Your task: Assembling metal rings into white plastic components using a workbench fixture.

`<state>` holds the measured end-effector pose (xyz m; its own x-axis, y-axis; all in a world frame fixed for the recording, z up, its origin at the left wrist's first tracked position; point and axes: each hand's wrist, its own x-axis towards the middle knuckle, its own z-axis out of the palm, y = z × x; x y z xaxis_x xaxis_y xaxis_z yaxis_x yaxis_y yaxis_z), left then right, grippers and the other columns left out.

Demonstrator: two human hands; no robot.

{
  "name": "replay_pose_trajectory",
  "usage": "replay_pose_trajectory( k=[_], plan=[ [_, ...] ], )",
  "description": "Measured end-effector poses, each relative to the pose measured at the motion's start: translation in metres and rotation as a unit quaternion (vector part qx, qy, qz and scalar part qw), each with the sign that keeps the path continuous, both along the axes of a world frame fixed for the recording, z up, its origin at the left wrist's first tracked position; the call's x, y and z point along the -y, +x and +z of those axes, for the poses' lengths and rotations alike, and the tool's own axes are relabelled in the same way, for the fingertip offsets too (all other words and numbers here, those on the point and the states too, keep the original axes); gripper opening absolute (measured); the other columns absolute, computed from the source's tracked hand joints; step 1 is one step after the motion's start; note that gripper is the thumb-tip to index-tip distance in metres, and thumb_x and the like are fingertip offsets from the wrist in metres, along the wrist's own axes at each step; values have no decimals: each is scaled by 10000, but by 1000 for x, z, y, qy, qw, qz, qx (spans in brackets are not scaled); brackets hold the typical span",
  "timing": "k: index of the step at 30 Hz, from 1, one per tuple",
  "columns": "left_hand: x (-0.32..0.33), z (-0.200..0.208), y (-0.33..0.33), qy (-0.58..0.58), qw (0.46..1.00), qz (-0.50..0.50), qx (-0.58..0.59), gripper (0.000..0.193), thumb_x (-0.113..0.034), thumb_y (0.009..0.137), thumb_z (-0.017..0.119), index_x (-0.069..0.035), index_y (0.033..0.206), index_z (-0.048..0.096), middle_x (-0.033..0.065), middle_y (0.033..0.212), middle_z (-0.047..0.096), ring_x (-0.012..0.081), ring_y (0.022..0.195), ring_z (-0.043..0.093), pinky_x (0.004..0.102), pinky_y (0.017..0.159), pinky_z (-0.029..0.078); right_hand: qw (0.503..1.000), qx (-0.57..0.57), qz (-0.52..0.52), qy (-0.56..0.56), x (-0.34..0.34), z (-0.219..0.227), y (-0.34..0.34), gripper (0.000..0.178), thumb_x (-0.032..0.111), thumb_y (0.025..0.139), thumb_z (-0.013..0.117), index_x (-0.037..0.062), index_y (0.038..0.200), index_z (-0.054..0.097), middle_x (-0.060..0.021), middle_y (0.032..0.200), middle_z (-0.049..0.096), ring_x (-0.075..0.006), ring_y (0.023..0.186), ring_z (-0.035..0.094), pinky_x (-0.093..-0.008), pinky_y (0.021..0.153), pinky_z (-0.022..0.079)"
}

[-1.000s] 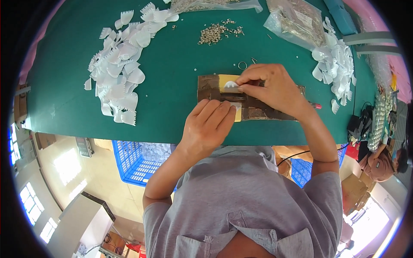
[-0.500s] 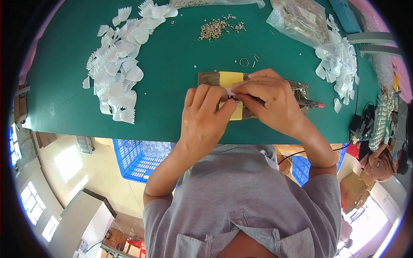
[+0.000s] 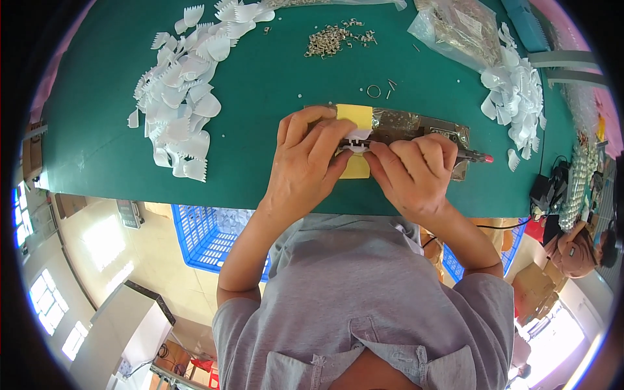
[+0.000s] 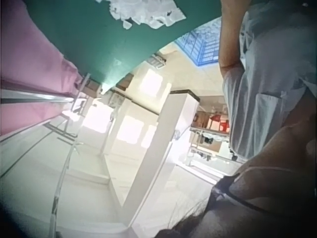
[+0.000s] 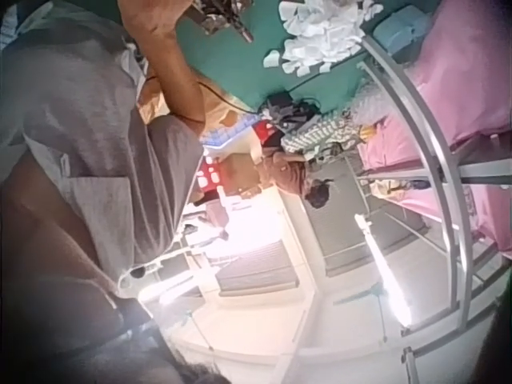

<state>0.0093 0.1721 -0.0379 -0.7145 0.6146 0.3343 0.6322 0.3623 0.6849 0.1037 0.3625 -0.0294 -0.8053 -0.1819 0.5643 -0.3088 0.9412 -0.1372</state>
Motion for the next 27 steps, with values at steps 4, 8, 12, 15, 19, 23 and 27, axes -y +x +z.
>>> replay_pose_trajectory(
  k=[4, 8, 12, 15, 19, 23, 27],
  plan=[
    [1, 0, -6, -18, 996, -54, -75, 462, -1, 707, 811, -79, 1149, 701, 51, 1111, 694, 281, 1194, 593, 450, 994, 456, 999, -35, 9, -8, 10, -8, -9, 255, 89, 700, 767, 68, 953, 748, -5, 901, 594, -216, 890, 582, -408, 826, 450],
    [1, -3, -8, -8, 995, -58, -84, 484, 11, 702, 805, -75, 1168, 702, 55, 1081, 705, 277, 1191, 596, 444, 986, 462, 987, 84, -6, -139, -1, 9, -17, 233, 92, 721, 825, 110, 935, 734, 3, 882, 620, -232, 873, 589, -409, 782, 435],
    [1, -7, -2, 23, 1000, -20, 2, 572, 24, 715, 803, -70, 1261, 662, 60, 1099, 710, 279, 1197, 596, 436, 983, 464, 969, 162, 41, -183, -2, 17, -28, 217, 123, 736, 837, 109, 932, 747, -3, 885, 641, -235, 888, 593, -397, 808, 441],
    [2, -10, -1, 23, 998, -25, 56, 725, 114, 705, 793, -72, 1373, 582, 78, 1221, 706, 285, 1242, 596, 421, 945, 574, 960, 185, 57, -202, -5, 12, -43, 158, 104, 780, 798, 93, 933, 760, -24, 859, 650, -233, 889, 592, -393, 800, 445],
    [1, -12, 2, 30, 999, 10, 41, 766, 62, 725, 802, -71, 1431, 539, 63, 1179, 719, 288, 1256, 577, 413, 1008, 507, 948, 204, 60, -235, -10, 11, -44, 144, 34, 821, 786, 77, 958, 783, -29, 806, 680, -224, 858, 595, -365, 826, 452],
    [3, -17, 1, 46, 998, 0, 32, 753, 10, 739, 814, -86, 1440, 556, 42, 1140, 733, 286, 1252, 567, 433, 1059, 436, 947, 202, 51, -242, -5, 11, -39, 110, 27, 829, 784, 71, 930, 780, -33, 851, 694, -221, 872, 599, -357, 849, 459],
    [5, -18, -4, 39, 999, -18, 26, 749, 5, 737, 815, -92, 1435, 560, 27, 1150, 734, 277, 1256, 562, 435, 1049, 436, 946, 168, 41, -274, -3, 1, -39, 104, 76, 768, 800, 103, 863, 768, -27, 889, 685, -243, 849, 603, -388, 799, 451]
  ],
)
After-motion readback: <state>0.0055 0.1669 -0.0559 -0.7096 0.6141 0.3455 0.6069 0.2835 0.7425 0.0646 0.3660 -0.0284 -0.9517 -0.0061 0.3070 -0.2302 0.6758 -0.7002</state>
